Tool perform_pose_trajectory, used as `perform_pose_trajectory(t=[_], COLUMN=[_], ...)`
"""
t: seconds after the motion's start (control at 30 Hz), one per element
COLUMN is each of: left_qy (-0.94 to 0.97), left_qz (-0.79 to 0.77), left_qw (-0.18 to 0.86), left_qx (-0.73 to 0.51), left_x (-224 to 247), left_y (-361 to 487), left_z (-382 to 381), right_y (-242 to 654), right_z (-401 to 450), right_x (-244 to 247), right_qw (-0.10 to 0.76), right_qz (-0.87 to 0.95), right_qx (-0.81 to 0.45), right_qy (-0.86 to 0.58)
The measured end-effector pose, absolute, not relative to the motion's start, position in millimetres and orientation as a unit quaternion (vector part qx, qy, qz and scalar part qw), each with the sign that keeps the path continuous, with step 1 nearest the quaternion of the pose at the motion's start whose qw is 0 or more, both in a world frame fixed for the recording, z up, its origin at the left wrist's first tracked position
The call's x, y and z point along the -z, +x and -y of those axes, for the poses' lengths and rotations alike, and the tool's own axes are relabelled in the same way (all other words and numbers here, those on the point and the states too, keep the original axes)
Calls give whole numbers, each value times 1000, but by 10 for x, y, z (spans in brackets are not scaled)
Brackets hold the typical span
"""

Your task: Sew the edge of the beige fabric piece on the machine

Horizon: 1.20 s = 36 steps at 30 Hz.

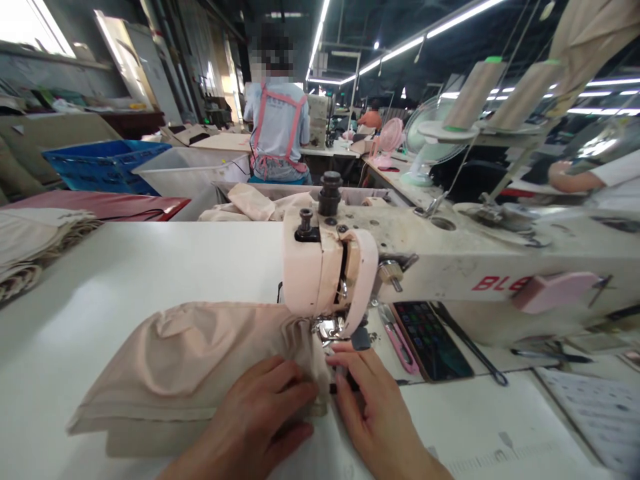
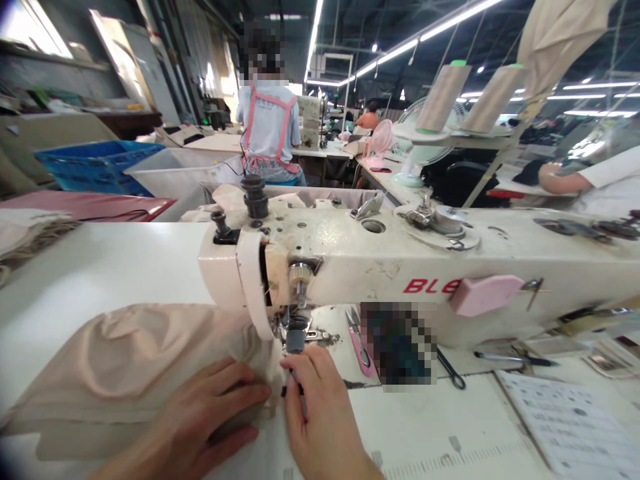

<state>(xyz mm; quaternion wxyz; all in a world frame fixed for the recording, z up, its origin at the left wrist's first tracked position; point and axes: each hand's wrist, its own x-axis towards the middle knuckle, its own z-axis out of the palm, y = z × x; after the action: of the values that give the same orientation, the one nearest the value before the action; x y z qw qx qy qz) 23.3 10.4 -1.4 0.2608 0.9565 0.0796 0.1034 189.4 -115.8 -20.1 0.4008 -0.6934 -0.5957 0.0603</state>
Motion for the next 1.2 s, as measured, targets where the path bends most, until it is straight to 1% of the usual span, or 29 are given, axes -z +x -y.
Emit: perform_pose_trajectory(t=[0.13,0.27,0.33,0.43,0.5,0.57,0.63,0.73,0.8,0.9,1.0,1.07,1.13,1.2], left_qy=[964,965,969,975,975,971,969,976,979,975,969,971,975,976], left_qz=[-75,-98,-104,-79,-66,-50,-35,-19,-11,-24,-37,-49,-65,-73], left_qw=[240,209,181,132,80,16,-14,18,31,28,32,42,55,73], left_qx=[-85,-123,-131,-161,-197,-231,-243,-217,-199,-220,-244,-229,-207,-194], left_x=[-12,71,153,249,271,260,231,193,186,195,205,213,226,244], left_y=[290,329,326,303,286,280,285,298,304,317,344,368,397,433], left_z=[-73,-144,-149,-91,-28,26,52,38,22,21,7,-32,-96,-171], right_y=[1929,1895,1851,1774,1736,1722,1733,1770,1796,1838,1897,1948,1999,2038], right_z=[1325,1481,1504,1484,1463,1453,1454,1459,1456,1430,1370,1316,1257,1201], right_x=[165,122,146,248,317,358,380,417,439,416,319,236,158,102], right_qw=[412,406,379,319,296,282,275,268,267,262,274,267,236,221], right_qz=[596,614,642,688,694,697,703,708,709,717,721,726,733,740], right_qx=[-83,-85,-58,54,110,105,72,43,46,62,79,57,9,-13], right_qy=[-685,-672,-665,-650,-647,-651,-652,-652,-651,-643,-631,-632,-637,-636])
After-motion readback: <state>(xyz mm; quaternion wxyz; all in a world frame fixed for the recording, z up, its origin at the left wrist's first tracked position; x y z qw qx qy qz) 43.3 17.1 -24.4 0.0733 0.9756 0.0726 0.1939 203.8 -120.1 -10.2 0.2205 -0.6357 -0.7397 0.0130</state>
